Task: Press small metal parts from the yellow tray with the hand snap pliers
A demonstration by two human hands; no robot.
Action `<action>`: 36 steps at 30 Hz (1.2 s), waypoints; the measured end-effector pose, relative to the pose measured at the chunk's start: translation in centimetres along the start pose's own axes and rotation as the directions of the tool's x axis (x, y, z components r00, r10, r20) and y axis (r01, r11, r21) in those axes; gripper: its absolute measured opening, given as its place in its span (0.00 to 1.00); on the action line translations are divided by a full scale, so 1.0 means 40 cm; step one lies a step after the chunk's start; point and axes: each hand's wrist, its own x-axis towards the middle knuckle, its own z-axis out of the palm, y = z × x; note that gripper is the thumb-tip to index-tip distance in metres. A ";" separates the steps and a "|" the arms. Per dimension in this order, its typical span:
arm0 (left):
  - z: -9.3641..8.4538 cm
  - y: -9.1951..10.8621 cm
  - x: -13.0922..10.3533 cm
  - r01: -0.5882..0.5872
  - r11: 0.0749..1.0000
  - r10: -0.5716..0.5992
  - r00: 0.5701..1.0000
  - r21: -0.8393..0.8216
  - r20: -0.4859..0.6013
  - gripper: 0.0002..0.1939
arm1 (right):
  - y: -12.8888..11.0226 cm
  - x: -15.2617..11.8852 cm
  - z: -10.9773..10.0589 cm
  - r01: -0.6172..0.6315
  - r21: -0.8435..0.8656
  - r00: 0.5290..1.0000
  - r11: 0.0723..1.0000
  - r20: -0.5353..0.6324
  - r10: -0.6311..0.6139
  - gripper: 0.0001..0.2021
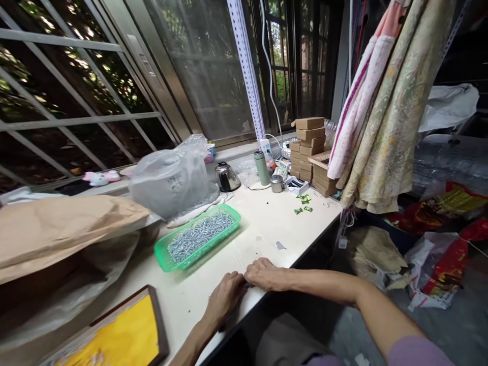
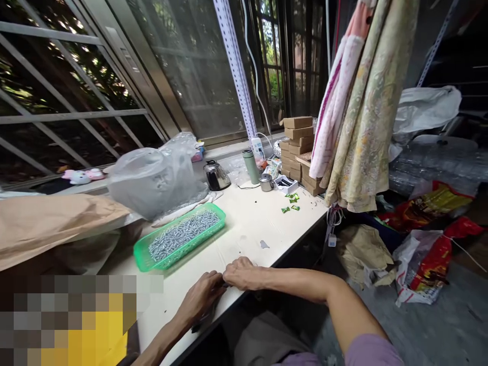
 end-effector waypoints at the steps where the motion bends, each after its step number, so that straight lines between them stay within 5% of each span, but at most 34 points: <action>1: 0.000 0.000 0.000 -0.004 1.000 0.004 1.000 -0.003 -0.001 0.09 | -0.001 -0.006 0.002 0.002 0.005 1.000 1.000 -0.018 -0.001 0.04; 16: 0.026 -0.028 0.012 -0.083 0.995 0.086 0.995 0.060 -0.050 0.11 | -0.006 -0.018 0.020 -0.010 -0.028 0.988 1.000 -0.152 0.005 0.08; 22: 0.072 -0.050 0.001 -0.150 0.986 0.161 0.968 0.070 -0.191 0.12 | -0.011 -0.021 0.047 -0.024 -0.060 0.983 0.998 -0.184 0.012 0.12; 29: 0.129 -0.080 0.005 -0.231 0.971 0.238 0.879 0.068 -0.413 0.15 | -0.004 -0.017 0.081 -0.072 -0.049 0.968 0.996 -0.244 0.058 0.17; 36: 0.098 -0.049 -0.007 -0.136 0.990 0.139 0.945 0.030 -0.295 0.15 | 0.000 -0.034 0.069 -0.115 0.037 0.965 0.993 -0.232 0.120 0.17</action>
